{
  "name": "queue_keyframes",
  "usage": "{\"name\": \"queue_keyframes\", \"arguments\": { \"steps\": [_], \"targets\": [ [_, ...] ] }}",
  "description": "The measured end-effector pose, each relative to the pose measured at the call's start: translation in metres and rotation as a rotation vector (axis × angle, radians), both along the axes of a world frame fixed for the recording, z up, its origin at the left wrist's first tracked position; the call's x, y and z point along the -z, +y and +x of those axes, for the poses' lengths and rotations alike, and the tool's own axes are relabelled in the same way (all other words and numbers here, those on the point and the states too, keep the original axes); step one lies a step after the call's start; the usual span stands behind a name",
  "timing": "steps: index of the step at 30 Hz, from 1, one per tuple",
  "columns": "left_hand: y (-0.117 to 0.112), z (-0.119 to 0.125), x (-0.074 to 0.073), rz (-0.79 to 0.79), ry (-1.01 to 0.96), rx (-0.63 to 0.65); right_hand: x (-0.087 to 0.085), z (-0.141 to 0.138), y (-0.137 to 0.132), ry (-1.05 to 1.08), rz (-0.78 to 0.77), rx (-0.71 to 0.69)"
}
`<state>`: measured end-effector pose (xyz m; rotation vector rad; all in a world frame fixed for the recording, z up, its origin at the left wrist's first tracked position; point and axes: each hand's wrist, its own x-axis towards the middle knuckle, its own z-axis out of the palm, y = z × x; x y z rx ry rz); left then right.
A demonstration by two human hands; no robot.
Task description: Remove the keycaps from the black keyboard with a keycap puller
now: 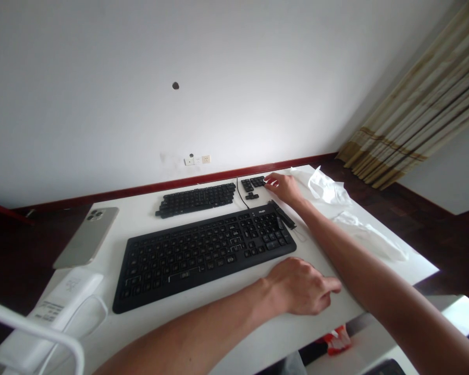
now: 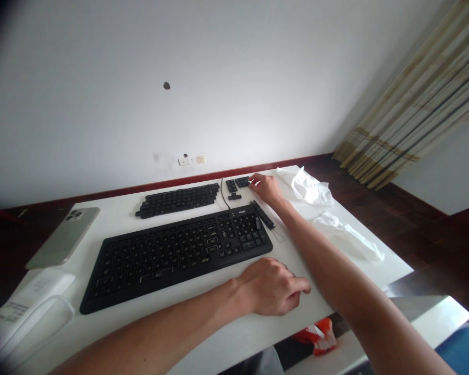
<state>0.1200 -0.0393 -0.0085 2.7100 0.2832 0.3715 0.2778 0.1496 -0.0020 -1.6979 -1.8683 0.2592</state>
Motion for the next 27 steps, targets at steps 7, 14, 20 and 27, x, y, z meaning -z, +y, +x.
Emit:
{"name": "queue_keyframes", "arguments": {
  "steps": [7,14,20,27],
  "targets": [
    [0.001,0.000,0.002,-0.002,0.009,0.010,0.002,0.001,0.001,0.002,0.018,-0.008],
    [0.000,0.001,0.003,0.014,0.015,0.007,-0.002,0.006,0.000,0.013,0.011,-0.041],
    [0.000,0.000,0.001,-0.002,0.024,-0.018,-0.052,0.025,-0.027,-0.025,-0.243,-0.405],
    [0.000,0.001,0.002,-0.017,0.030,-0.007,-0.093,0.007,-0.063,-0.191,-0.628,-0.597]
  ]
}}
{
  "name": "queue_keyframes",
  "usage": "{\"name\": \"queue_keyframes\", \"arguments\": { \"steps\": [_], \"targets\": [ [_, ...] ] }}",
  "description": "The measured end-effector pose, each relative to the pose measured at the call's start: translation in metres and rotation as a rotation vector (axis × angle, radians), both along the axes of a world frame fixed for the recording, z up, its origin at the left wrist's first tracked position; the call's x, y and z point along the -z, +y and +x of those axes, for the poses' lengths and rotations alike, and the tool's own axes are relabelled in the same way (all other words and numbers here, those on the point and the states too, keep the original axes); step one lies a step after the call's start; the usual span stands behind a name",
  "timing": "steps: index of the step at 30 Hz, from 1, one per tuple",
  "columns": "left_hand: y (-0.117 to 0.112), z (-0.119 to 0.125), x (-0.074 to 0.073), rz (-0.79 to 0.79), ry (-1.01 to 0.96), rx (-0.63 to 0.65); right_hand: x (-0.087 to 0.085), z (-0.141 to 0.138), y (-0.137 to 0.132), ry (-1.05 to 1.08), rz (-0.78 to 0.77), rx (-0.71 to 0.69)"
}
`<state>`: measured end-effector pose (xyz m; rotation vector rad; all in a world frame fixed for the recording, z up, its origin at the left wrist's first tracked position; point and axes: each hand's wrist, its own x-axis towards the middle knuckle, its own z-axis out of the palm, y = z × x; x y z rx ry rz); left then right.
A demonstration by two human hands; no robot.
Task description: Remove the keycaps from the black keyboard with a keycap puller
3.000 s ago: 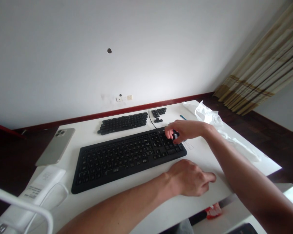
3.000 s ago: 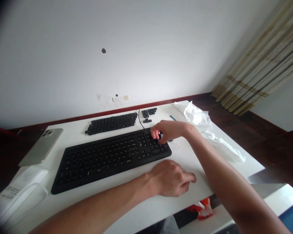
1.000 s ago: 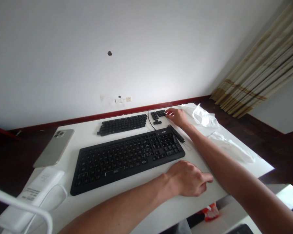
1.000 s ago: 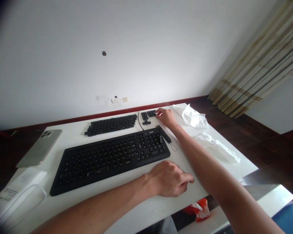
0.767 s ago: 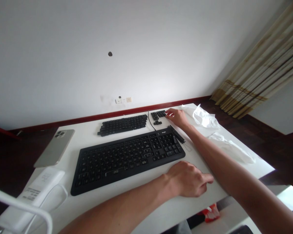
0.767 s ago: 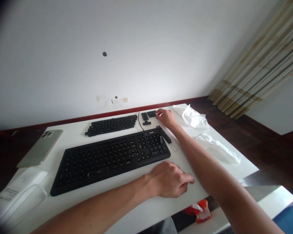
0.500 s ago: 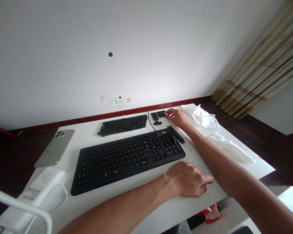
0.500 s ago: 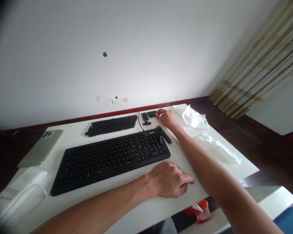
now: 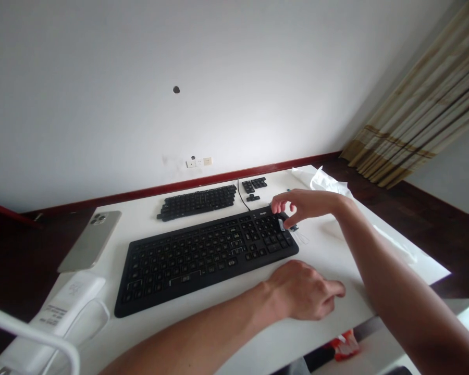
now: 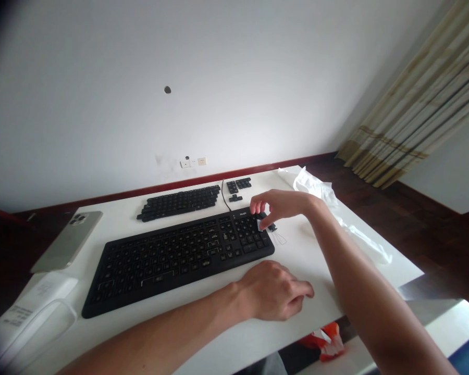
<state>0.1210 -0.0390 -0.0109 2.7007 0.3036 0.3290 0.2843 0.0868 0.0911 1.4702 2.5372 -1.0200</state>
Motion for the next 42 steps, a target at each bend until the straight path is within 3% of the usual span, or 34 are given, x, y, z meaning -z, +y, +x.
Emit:
{"name": "queue_keyframes", "arguments": {
  "steps": [10,16,22,24,30,42],
  "targets": [
    [0.000,0.000,-0.002,0.033,0.015,-0.010,0.008,-0.024,-0.012,-0.170,0.056,-0.046],
    [-0.001,0.001,0.002,0.062,0.007,-0.021,0.006,-0.014,-0.004,-0.007,0.095,-0.052],
    [-0.001,0.001,0.003,0.020,-0.012,0.000,0.037,0.013,0.030,0.109,0.519,0.257],
    [0.000,0.000,0.003,0.014,-0.011,0.003,0.053,0.020,0.040,0.126,0.585,0.329],
    [0.000,0.000,0.001,0.014,-0.010,0.009,0.086,0.022,0.056,0.205,0.646,0.349],
    [-0.001,-0.001,-0.001,-0.018,-0.016,0.003,0.099,0.018,0.065,0.242,0.695,0.416]
  ]
}}
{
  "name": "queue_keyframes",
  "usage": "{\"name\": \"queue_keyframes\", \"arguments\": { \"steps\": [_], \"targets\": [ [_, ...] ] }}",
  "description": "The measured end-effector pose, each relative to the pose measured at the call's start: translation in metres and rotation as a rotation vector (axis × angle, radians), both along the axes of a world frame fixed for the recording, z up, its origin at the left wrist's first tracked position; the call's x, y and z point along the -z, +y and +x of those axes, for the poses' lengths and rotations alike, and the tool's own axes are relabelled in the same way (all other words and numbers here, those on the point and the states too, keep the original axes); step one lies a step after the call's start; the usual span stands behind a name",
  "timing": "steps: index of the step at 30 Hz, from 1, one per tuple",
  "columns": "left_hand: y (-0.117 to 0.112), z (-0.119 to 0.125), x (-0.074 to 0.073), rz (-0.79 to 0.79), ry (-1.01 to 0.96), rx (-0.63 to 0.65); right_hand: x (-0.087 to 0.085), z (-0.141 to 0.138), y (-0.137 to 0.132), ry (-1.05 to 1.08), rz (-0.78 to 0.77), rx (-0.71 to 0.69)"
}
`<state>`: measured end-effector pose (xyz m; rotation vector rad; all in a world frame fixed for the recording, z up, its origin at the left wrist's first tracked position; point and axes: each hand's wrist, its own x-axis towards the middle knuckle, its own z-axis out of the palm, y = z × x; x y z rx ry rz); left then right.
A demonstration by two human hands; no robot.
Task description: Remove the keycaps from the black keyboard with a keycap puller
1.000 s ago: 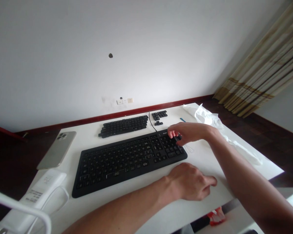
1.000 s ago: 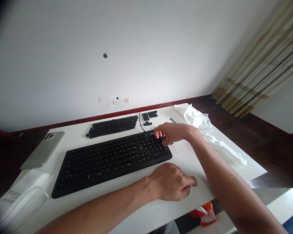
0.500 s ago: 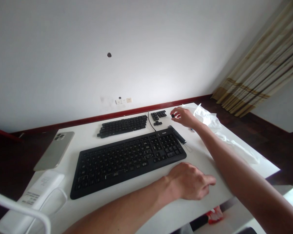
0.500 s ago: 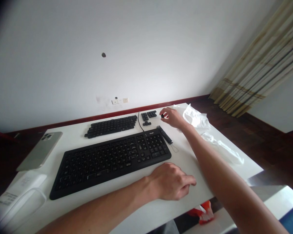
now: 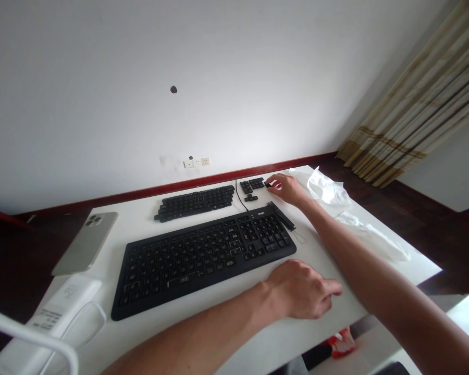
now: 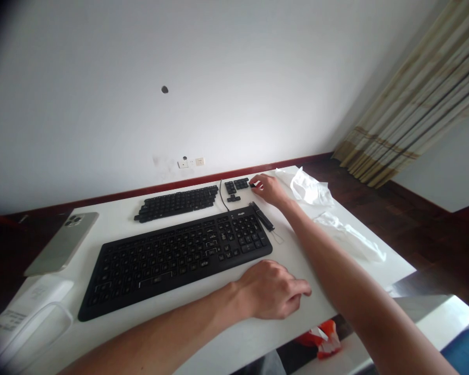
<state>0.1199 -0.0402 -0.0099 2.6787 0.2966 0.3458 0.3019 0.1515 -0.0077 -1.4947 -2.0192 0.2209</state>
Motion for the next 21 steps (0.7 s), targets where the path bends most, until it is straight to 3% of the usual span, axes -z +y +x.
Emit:
{"name": "queue_keyframes", "arguments": {
  "steps": [15,21],
  "targets": [
    [0.001,0.001,0.000,0.003,-0.022,0.006,0.007,-0.011,0.002,0.024,-0.002,0.148],
    [0.001,0.000,0.000,0.008,-0.015,0.003,0.009,-0.010,0.004,0.034,0.016,0.136]
  ]
}}
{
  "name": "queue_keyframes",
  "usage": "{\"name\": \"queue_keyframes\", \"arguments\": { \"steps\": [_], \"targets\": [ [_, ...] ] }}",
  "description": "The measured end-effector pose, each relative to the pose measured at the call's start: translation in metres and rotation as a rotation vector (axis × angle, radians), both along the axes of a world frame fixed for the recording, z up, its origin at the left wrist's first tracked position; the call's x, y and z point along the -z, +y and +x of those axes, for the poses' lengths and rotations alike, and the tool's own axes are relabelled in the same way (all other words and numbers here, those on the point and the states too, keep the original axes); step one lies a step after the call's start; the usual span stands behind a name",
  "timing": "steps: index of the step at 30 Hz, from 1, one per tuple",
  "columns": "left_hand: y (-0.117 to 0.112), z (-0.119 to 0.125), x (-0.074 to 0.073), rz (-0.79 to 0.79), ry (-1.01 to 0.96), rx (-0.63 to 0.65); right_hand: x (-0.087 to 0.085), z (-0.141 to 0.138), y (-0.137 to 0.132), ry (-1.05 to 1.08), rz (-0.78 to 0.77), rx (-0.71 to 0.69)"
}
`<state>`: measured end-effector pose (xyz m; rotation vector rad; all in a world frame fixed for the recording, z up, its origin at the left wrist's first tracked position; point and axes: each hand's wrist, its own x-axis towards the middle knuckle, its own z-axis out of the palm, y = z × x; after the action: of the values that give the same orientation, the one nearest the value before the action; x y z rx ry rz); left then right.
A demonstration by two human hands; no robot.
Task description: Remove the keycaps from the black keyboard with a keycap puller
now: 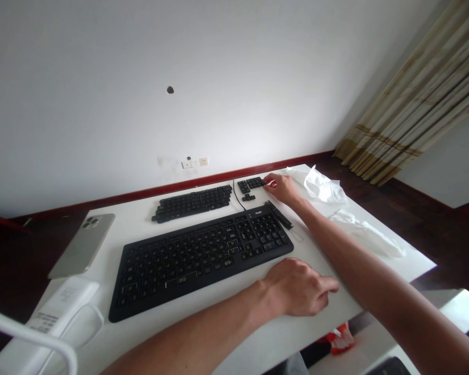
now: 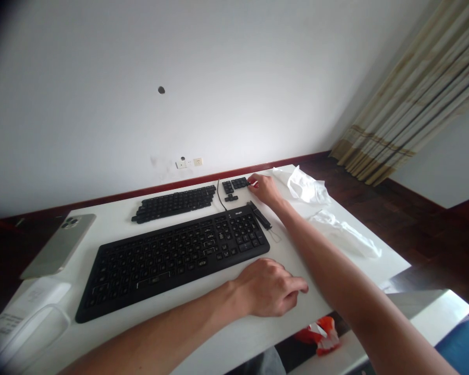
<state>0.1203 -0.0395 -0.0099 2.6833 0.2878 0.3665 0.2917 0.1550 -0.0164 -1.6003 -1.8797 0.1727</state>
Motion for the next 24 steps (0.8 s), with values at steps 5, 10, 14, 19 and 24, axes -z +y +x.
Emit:
{"name": "queue_keyframes", "arguments": {
  "steps": [5,10,14,19,24],
  "targets": [
    [-0.001,-0.001,-0.002,-0.007,0.002,-0.004,-0.001,-0.001,0.000,0.002,0.004,0.002],
    [0.000,-0.002,-0.005,-0.014,0.031,-0.002,-0.002,-0.002,0.000,-0.003,-0.009,0.011],
    [0.000,-0.001,-0.005,-0.022,0.040,0.008,-0.003,-0.001,-0.001,-0.028,0.022,-0.001],
    [0.000,-0.001,-0.003,-0.018,0.024,0.008,-0.006,-0.003,-0.004,-0.134,0.219,-0.146],
    [0.000,-0.001,-0.004,-0.009,0.016,0.005,-0.010,-0.012,-0.006,-0.157,0.230,-0.245]
  ]
}}
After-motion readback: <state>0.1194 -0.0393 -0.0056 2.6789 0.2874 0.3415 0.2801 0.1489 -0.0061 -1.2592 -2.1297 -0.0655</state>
